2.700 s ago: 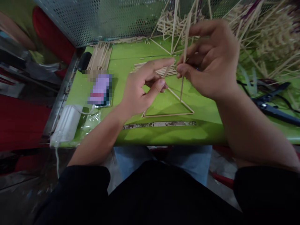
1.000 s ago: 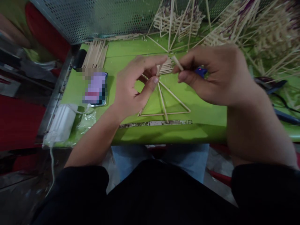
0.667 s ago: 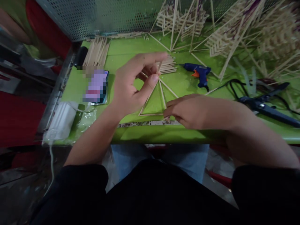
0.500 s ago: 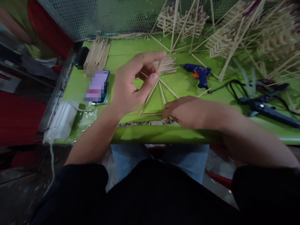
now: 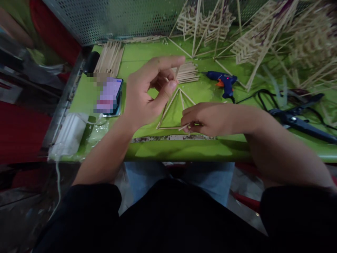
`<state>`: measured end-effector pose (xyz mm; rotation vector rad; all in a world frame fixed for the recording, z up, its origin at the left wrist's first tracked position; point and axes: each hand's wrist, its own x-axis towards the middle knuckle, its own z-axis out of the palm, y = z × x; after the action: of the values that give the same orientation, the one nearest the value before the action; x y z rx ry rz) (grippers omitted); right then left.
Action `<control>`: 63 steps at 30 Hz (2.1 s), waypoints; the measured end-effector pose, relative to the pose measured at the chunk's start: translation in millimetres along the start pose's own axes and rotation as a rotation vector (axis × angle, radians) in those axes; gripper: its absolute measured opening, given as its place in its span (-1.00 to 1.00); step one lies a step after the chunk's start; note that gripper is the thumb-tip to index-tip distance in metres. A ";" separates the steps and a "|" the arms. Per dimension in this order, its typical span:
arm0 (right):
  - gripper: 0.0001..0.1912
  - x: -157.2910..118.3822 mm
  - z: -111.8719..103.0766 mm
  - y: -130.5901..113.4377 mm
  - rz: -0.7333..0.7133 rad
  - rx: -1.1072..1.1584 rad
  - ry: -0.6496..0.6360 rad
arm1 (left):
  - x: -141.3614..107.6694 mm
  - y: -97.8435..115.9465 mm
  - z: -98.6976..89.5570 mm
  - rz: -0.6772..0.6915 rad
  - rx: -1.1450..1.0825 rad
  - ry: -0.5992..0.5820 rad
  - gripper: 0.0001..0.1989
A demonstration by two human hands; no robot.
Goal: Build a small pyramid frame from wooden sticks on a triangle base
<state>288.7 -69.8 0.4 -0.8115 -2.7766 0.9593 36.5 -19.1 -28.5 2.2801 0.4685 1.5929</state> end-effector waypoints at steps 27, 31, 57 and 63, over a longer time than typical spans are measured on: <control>-0.86 4.7 -14.5 12.9 -0.180 0.080 0.504 | -0.6 14.9 -3.2 -0.050 0.027 0.014 -0.66; -0.79 7.7 -12.6 16.8 -0.108 0.125 0.692 | 0.5 16.7 -1.7 -0.076 0.000 0.001 -0.69; -0.61 34.7 -10.1 32.4 -0.021 0.151 1.036 | 7.5 3.7 6.0 0.066 0.213 -0.124 -0.62; -0.56 37.3 -10.3 30.7 -0.136 0.206 1.072 | 6.1 3.0 4.7 0.053 0.277 -0.150 -0.59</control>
<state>273.5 -24.7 -12.7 -0.7656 -1.7483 0.5172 43.1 -19.5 -23.6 2.6138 0.6289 1.4431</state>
